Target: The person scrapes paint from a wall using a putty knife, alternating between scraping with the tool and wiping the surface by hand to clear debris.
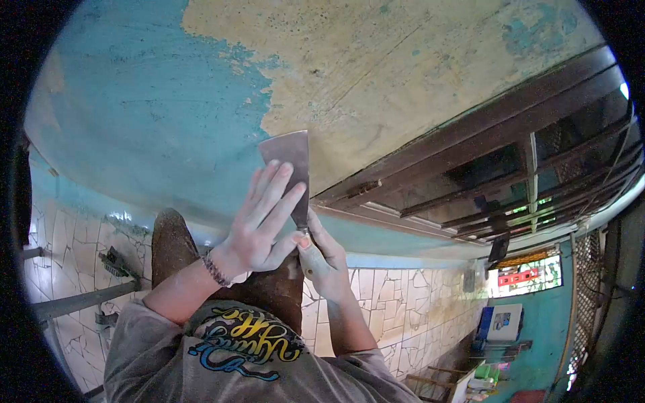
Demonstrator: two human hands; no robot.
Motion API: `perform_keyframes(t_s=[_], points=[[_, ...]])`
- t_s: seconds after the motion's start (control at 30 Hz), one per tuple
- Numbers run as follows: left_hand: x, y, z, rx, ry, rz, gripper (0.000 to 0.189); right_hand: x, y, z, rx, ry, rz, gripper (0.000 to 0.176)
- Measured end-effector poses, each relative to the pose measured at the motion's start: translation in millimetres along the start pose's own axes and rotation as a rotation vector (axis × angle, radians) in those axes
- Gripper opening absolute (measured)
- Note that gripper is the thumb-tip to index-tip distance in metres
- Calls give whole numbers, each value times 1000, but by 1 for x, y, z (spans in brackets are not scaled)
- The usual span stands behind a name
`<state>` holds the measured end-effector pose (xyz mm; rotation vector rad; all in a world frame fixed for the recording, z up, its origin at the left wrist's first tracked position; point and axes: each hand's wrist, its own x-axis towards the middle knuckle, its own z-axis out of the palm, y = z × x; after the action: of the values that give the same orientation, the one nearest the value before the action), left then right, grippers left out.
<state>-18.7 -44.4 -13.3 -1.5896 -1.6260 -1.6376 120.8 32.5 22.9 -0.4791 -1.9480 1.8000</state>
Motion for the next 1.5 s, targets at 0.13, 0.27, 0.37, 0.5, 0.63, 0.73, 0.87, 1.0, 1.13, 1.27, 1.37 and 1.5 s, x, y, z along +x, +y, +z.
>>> perform_keyframes(t_s=[0.13,0.27,0.37,0.5,0.63,0.73,0.87,1.0,1.13,1.27,1.37,1.5], points=[[8,-12,11,2,-67,-27,66,2,-4,1,35,-7,86,53],[6,-11,16,8,-124,-65,67,-2,3,6,76,76,93,52],[3,-17,18,4,-84,-33,67,-4,7,13,130,83,76,50],[-4,-9,21,-114,120,-158,61,-4,4,4,-7,90,76,49],[-7,0,42,-651,460,-704,40,-4,6,6,-19,58,-6,50],[4,-9,44,-1488,328,-1028,39,-6,8,10,-56,92,-21,50],[33,10,46,-1856,316,-1039,53,2,6,6,-42,97,-21,47],[31,14,46,-1810,333,-1105,52,2,2,-6,-35,129,27,44],[41,14,48,-1709,368,-998,50,6,-15,-6,-26,134,111,41],[40,21,50,-1661,429,-1030,49,1,-18,-7,-58,95,93,34],[44,16,55,-1620,401,-918,50,5,-17,-12,-102,115,86,27],[47,13,48,-1647,433,-951,52,12,-22,1,-79,157,108,18]])
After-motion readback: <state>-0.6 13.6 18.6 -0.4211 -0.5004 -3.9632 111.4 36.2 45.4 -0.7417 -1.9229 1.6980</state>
